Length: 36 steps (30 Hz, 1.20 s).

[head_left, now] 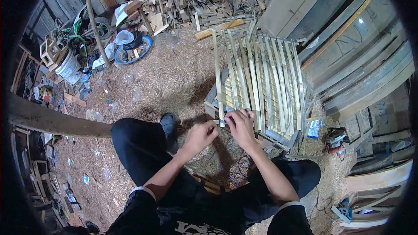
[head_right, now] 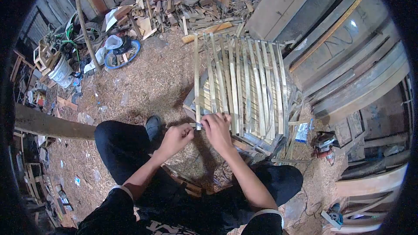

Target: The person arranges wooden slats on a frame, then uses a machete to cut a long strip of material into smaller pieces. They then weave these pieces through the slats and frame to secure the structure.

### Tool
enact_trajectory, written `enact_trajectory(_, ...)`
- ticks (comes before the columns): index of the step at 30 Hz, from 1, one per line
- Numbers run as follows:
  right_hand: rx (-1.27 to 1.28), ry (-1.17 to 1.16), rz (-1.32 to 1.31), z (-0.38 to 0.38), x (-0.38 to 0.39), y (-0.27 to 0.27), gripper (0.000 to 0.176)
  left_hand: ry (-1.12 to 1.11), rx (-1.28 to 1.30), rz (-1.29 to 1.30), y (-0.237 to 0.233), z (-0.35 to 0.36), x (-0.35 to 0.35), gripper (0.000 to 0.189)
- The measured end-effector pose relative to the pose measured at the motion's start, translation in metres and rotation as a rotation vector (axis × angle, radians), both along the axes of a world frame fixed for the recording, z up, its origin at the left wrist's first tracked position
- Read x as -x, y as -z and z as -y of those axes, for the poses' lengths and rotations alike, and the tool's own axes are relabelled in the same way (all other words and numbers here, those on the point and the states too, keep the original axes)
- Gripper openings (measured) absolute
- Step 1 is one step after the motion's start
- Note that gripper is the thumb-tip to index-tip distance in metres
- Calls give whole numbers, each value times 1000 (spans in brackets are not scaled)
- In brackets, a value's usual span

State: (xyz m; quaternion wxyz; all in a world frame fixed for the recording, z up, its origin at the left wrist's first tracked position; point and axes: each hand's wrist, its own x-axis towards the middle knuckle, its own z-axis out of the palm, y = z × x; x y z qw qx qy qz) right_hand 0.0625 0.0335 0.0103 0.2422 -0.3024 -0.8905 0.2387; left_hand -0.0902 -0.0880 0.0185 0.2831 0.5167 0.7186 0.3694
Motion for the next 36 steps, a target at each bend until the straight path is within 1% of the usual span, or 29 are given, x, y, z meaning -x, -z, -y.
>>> enact_trajectory(1,-59,8,3,0,0,0,5,-2,0,1,-2,-2,0,21)
enact_trajectory(3,-79,31,10,0,3,-1,5,60,127,-121,-7,-5,-2,24)
enact_trajectory(4,-98,54,15,0,4,-1,6,60,126,-121,-4,-6,-3,24)
enact_trajectory(6,-105,75,20,-2,6,-1,7,96,99,-202,3,-8,-5,24)
enact_trajectory(10,-81,124,35,-3,9,10,9,122,51,-232,3,-7,-3,27)
enact_trajectory(13,-74,122,23,-2,10,10,9,145,37,-265,3,-5,-1,26)
enact_trajectory(15,-64,128,27,-6,8,9,11,145,64,-310,-1,-4,-2,21)
enact_trajectory(17,86,32,-120,-14,3,11,14,121,78,-286,-8,3,-1,22)
enact_trajectory(19,129,78,-128,-15,-1,-12,14,97,95,-266,-22,6,-1,22)
enact_trajectory(20,170,120,-135,-14,-3,-20,14,2,76,-214,-30,6,-2,21)
enact_trajectory(21,141,90,-156,-13,-4,-20,11,-95,56,-164,-33,4,-1,20)
enact_trajectory(22,143,90,-156,-11,-7,-21,11,-95,58,-163,-29,0,0,20)
enact_trajectory(24,-78,-90,143,-2,-14,-26,15,-79,-281,-359,-15,-11,3,16)
enact_trajectory(25,-87,-100,134,3,-13,-22,18,-77,-216,-389,-10,-13,0,13)
enact_trajectory(26,-88,-100,137,7,-11,-22,18,-77,-216,-385,-5,-14,-2,13)
enact_trajectory(28,-115,-44,130,11,-8,-24,18,-67,-256,-479,0,-18,-5,15)
enact_trajectory(30,-123,-33,95,10,-6,-21,19,-63,-237,-481,0,-17,-5,16)
enact_trajectory(32,-122,-102,134,7,-7,-22,20,-57,-220,-482,0,-18,-4,17)
enact_trajectory(36,-138,-120,160,8,-4,-19,21,-6,-235,-513,4,-20,-1,19)
